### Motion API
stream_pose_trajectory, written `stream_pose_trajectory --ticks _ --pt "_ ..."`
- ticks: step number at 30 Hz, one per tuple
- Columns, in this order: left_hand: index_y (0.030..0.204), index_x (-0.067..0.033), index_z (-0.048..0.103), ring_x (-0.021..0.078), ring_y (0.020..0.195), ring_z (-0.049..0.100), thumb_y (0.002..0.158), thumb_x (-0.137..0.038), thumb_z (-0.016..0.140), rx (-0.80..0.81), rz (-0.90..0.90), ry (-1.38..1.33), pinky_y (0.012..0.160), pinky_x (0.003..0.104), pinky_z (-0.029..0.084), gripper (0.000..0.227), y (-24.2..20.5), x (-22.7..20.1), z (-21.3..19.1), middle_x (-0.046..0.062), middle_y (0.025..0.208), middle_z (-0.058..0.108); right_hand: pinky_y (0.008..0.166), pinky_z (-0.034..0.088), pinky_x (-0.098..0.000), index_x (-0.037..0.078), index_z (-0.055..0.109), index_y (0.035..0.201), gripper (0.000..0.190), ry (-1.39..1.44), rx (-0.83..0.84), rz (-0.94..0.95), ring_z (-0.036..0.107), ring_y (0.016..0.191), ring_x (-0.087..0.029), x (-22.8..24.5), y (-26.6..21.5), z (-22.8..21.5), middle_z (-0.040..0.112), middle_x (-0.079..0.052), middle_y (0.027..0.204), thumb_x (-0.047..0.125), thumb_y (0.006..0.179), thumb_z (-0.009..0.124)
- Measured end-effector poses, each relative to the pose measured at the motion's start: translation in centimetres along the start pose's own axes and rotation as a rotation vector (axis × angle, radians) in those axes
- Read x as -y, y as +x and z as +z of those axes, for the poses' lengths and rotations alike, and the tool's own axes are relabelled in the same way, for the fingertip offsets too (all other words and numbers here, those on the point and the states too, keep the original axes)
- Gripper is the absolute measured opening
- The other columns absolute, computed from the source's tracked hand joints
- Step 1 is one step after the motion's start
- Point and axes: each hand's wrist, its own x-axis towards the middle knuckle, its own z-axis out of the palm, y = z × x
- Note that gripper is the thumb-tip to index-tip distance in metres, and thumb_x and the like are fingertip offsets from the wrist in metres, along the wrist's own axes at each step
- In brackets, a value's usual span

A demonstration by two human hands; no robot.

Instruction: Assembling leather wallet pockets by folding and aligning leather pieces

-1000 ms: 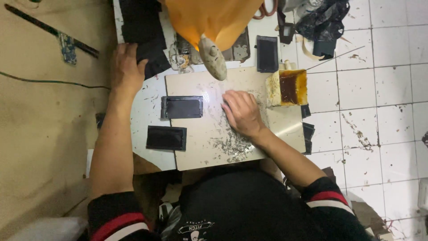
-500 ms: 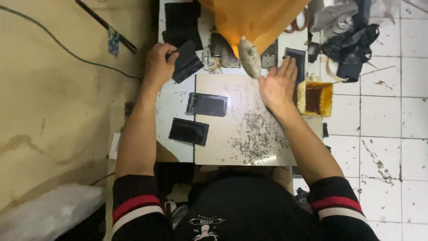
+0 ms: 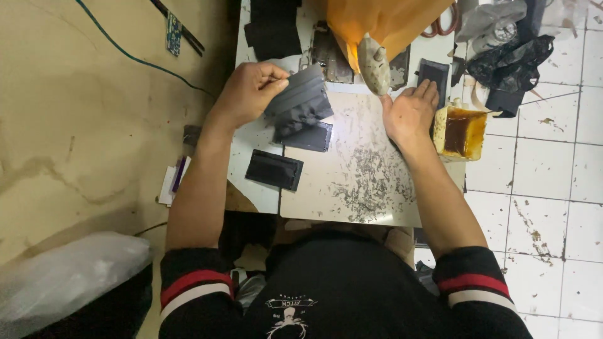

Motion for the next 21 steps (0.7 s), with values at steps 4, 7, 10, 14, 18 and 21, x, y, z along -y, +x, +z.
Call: stream_pose_trajectory --ticks 4,7,10,14,18,21 --pt "0.108 -0.0053 0.075 0.0137 0.084 0.074 0.098 -0.010 0.066 0.031 -0.085 -0.077 0.075 0.031 0.056 0.013 -1.5 -3.0 3.6 0.011 0.089 0.078 0.105 0.036 -0.0598 -0.020 0.070 0.112 0.073 -0.013 -0.318 -0.076 0.052 0.125 -0.056 -0.6 -0.2 1.9 0.061 -0.044 0.123 0.051 0.096 0.073" --pt "0.106 -0.0086 0.077 0.0303 0.092 0.076 0.097 -0.014 0.068 0.132 -0.082 -0.032 0.078 0.040 0.060 0.015 -3.3 -3.0 8.9 0.015 0.092 0.078 0.106 0.037 -0.0593 -0.023 0.067 0.117 0.072 0.047 -0.273 -0.086 0.053 0.124 -0.055 -0.3 -1.3 0.6 0.062 -0.043 0.124 0.048 0.105 0.065" --pt "0.104 -0.0112 0.077 0.0376 0.096 0.075 0.095 -0.016 0.069 0.250 0.006 -0.059 0.081 0.046 0.060 0.013 -4.5 -1.8 15.0 0.015 0.094 0.079 0.101 0.048 -0.0515 -0.017 0.067 0.117 0.052 0.063 -0.471 -0.228 0.062 0.117 -0.049 0.3 -4.4 -3.1 0.066 -0.034 0.120 0.032 0.101 0.069" --pt "0.110 -0.0137 0.074 0.0354 0.102 0.073 0.098 -0.017 0.064 0.297 0.073 0.031 0.087 0.046 0.059 0.016 -5.4 -0.2 20.5 0.013 0.102 0.078 0.105 0.049 -0.0455 -0.008 0.070 0.121 0.029 0.523 -0.463 -0.369 0.065 0.120 -0.042 0.0 -11.1 -10.5 0.069 -0.023 0.123 0.015 0.105 0.065" --pt "0.126 -0.0045 0.064 0.0364 0.107 0.069 0.092 -0.031 0.079 0.026 0.162 0.109 0.095 0.045 0.056 0.045 -6.1 -2.1 20.6 0.016 0.112 0.069 0.098 0.056 -0.0403 0.001 0.078 0.109 0.014 1.018 -0.243 -0.267 0.074 0.110 -0.033 -1.6 -15.9 -17.8 0.077 -0.011 0.107 0.001 0.097 0.073" --pt "0.127 -0.0084 0.058 0.0288 0.112 0.068 0.071 -0.037 0.098 -0.135 -0.124 -0.191 0.097 0.039 0.055 0.075 -7.3 -5.2 18.3 0.011 0.114 0.067 0.093 0.058 -0.0402 -0.002 0.078 0.100 0.008 1.182 -0.108 -0.215 0.077 0.101 -0.031 -2.8 -17.5 -18.7 0.078 -0.014 0.101 -0.004 0.093 0.074"
